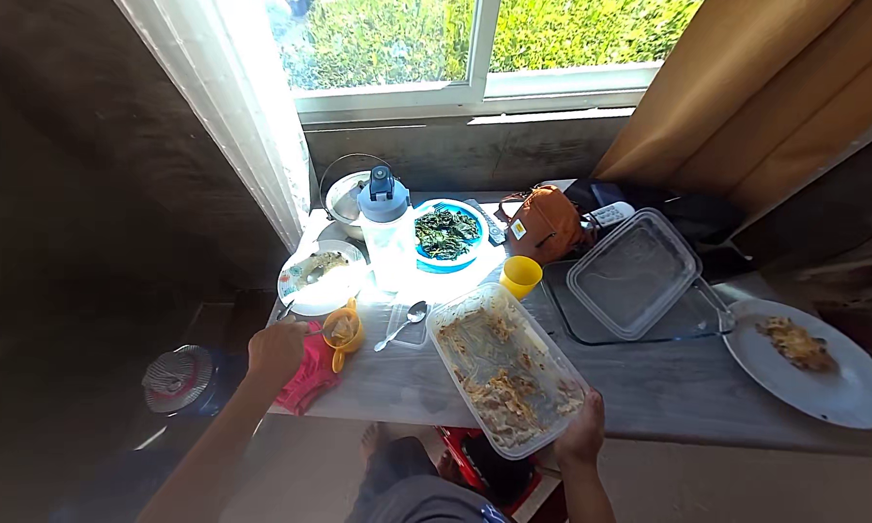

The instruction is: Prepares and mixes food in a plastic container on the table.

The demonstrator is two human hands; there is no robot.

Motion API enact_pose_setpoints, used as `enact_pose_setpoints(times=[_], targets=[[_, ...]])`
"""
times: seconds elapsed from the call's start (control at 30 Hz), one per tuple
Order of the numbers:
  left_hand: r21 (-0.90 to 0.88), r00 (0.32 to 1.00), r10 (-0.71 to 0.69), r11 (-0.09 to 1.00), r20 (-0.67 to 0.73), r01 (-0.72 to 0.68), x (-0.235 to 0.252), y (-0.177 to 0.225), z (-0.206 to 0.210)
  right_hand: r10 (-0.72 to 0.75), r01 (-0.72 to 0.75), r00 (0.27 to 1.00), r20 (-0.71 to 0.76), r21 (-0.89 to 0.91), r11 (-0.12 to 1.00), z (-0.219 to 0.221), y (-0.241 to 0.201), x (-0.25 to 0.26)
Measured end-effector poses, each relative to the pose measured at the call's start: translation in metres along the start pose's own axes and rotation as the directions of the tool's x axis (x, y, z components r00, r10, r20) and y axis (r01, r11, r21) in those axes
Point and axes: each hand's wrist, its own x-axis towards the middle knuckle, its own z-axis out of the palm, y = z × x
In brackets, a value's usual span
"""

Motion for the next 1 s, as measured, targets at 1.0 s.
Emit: enact_pose_setpoints(times=[1.0], targets=[[0.370, 0.597, 0.604, 0.470, 0.527, -0.802, -0.071, 0.342, -0.074, 0.015, -0.013, 1.000, -0.017, 0.080, 0.997, 0.000, -0.007, 0.002]])
